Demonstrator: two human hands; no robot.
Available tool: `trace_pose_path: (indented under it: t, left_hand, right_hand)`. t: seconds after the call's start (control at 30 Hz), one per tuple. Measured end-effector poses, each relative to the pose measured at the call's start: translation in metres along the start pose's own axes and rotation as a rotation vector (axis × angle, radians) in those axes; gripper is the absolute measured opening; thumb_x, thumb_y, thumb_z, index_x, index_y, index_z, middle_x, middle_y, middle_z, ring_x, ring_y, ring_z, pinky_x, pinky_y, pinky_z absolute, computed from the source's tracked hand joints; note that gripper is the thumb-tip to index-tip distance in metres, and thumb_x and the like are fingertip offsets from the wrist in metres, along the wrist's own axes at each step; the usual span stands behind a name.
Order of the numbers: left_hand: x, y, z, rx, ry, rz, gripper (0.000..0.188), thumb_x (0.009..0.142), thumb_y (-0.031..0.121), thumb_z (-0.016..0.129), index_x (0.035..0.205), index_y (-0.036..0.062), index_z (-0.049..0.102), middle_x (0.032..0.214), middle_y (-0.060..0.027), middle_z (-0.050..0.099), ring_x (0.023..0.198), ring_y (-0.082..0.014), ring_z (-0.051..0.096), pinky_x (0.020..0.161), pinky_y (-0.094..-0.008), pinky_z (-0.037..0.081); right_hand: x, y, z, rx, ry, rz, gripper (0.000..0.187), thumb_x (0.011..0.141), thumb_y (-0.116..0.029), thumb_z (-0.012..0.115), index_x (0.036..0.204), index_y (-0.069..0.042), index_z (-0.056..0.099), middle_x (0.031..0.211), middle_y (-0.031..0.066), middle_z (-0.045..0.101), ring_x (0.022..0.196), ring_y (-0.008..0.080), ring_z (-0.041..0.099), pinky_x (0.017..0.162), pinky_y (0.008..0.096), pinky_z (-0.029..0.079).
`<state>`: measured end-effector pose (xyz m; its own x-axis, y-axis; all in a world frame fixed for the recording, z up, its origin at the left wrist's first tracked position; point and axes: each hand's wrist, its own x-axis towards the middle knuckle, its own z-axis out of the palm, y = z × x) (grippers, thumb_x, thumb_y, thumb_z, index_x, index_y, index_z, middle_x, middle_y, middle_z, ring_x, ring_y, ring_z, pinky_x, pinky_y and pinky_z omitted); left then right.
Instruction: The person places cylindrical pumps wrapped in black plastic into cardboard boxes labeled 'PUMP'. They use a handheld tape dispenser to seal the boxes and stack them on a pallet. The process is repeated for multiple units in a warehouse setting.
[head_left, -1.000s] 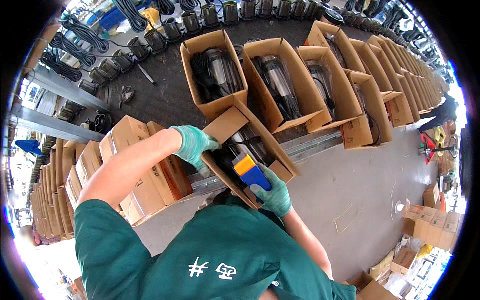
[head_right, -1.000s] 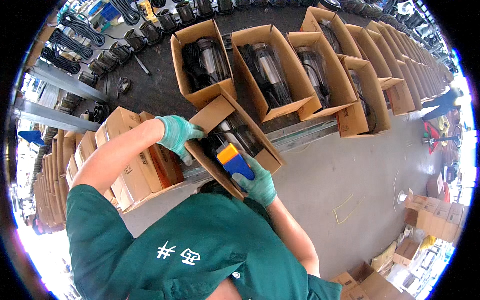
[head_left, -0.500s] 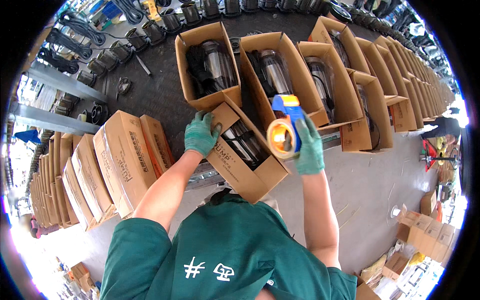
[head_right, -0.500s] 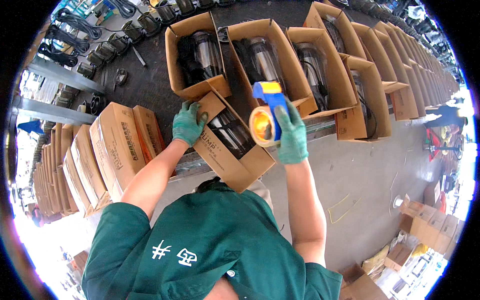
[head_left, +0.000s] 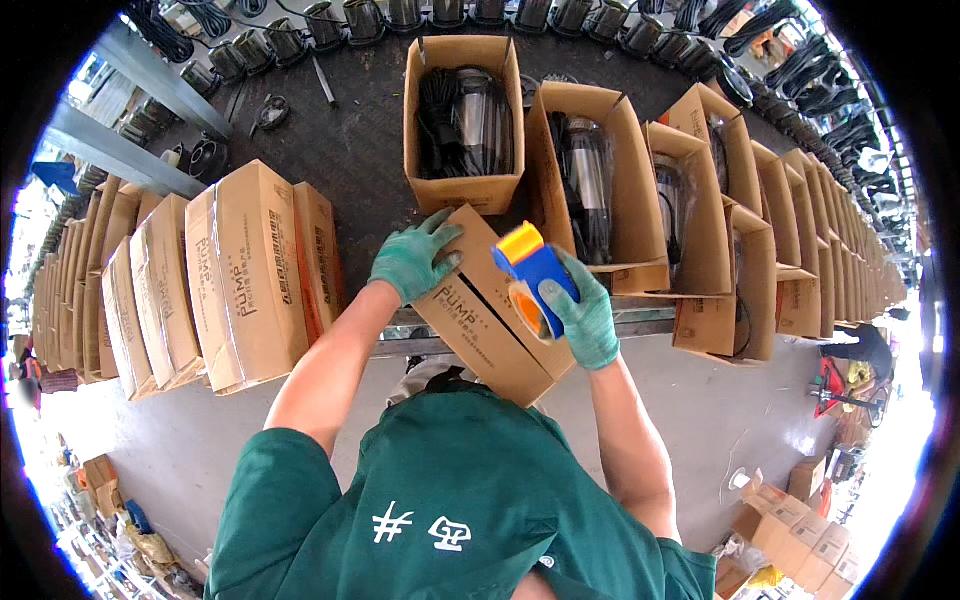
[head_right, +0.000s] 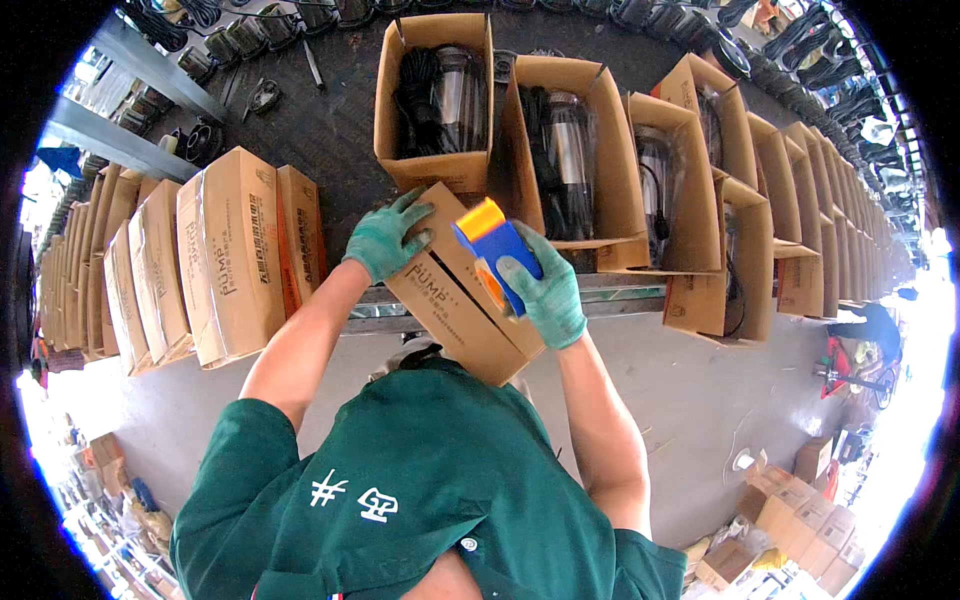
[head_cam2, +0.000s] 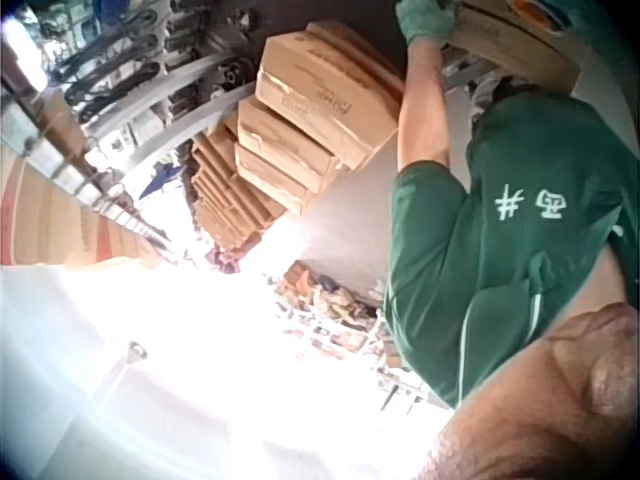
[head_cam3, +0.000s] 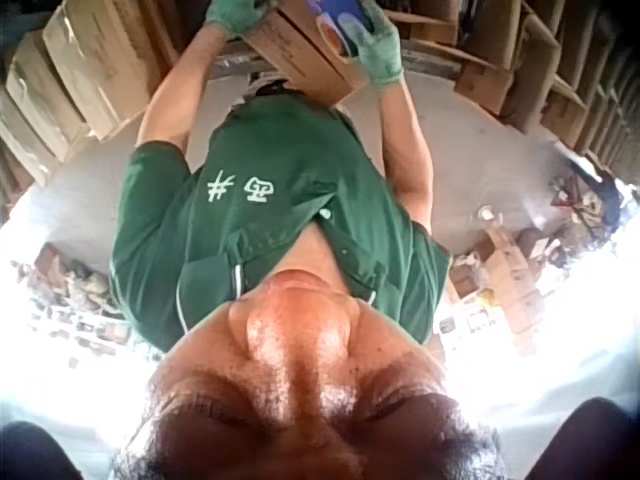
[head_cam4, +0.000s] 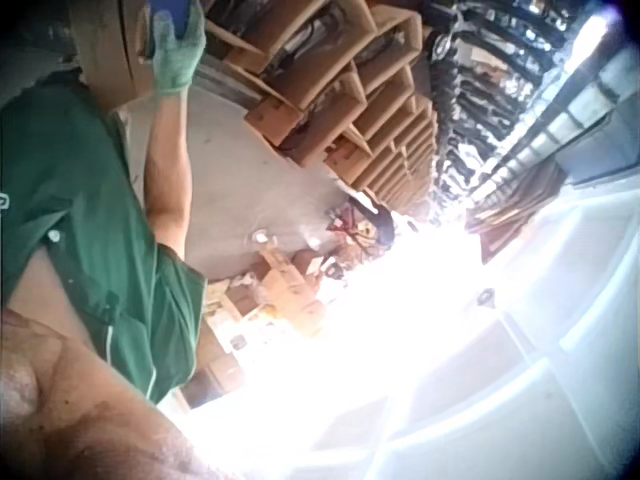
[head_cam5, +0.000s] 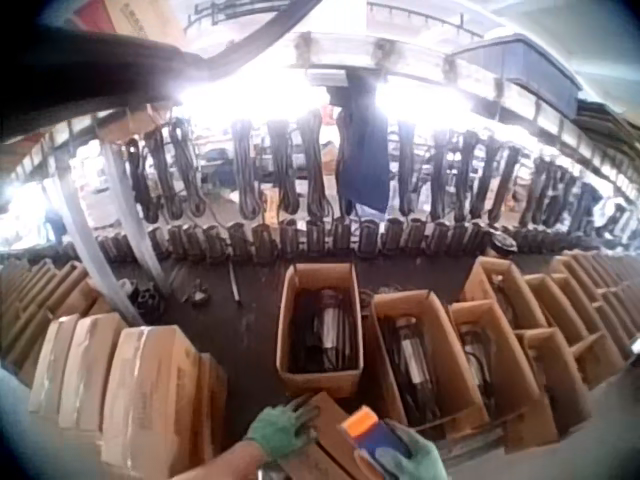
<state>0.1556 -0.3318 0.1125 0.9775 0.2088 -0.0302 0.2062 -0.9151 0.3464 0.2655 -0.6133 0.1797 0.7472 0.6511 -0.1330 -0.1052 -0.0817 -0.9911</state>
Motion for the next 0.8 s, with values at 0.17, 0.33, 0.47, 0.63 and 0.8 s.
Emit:
trace_pose_path:
  t: [0.17, 0.33, 0.47, 0.63, 0.8]
  left_hand:
    - [-0.019, 0.003, 0.018, -0.118, 0.084, 0.017, 0.033, 0.099, 0.035, 0.065, 0.126, 0.0168, 0.075, 0.158, -0.0101, 0.052, 0.109, -0.0345, 0.07, 0.096, -0.0487, 0.056]
    - [-0.017, 0.013, 0.012, -0.137, 0.109, 0.008, 0.027, 0.096, 0.03, 0.067, 0.116, 0.0144, 0.078, 0.152, -0.0114, 0.059, 0.107, -0.0341, 0.071, 0.095, -0.0485, 0.056]
    - [-0.016, 0.012, 0.018, -0.06, 0.126, 0.007, 0.028, 0.094, 0.026, 0.069, 0.117, 0.0116, 0.076, 0.148, -0.0135, 0.061, 0.111, -0.036, 0.07, 0.097, -0.0481, 0.055]
    - [-0.014, 0.01, 0.025, -0.067, 0.131, 0.04, 0.031, 0.096, 0.025, 0.067, 0.123, 0.0112, 0.074, 0.143, -0.0129, 0.066, 0.117, -0.0344, 0.069, 0.1, -0.0483, 0.054]
    - [-0.013, 0.001, 0.033, -0.141, 0.204, 0.096, 0.033, 0.099, 0.027, 0.066, 0.127, 0.012, 0.073, 0.138, -0.0118, 0.069, 0.12, -0.0338, 0.068, 0.1, -0.0476, 0.054]
  right_hand:
    - [0.052, -0.027, 0.021, -0.143, -0.121, -0.141, 0.072, 0.094, -0.034, 0.083, 0.15, -0.001, 0.054, 0.111, 0.0065, 0.073, 0.079, 0.0057, 0.065, 0.061, 0.0218, 0.055]
    - [0.081, 0.035, 0.031, -0.305, 0.025, -0.347, 0.07, 0.092, -0.032, 0.086, 0.15, -0.005, 0.057, 0.112, 0.0059, 0.074, 0.085, 0.0094, 0.068, 0.068, 0.025, 0.058]
    - [0.067, 0.022, 0.034, 0.01, -0.141, 0.046, 0.065, 0.093, -0.029, 0.084, 0.148, -0.004, 0.058, 0.119, 0.0069, 0.072, 0.094, 0.0117, 0.068, 0.079, 0.0262, 0.059]
    - [0.055, 0.011, 0.027, 0.02, -0.115, -0.017, 0.068, 0.093, -0.029, 0.083, 0.148, 0.0, 0.057, 0.12, 0.0076, 0.072, 0.087, 0.0088, 0.067, 0.069, 0.0235, 0.057]
    - [-0.002, -0.012, 0.014, 0.156, -0.183, 0.118, 0.069, 0.094, -0.026, 0.081, 0.151, 0.001, 0.052, 0.109, 0.0084, 0.073, 0.07, 0.0077, 0.065, 0.055, 0.0221, 0.053]
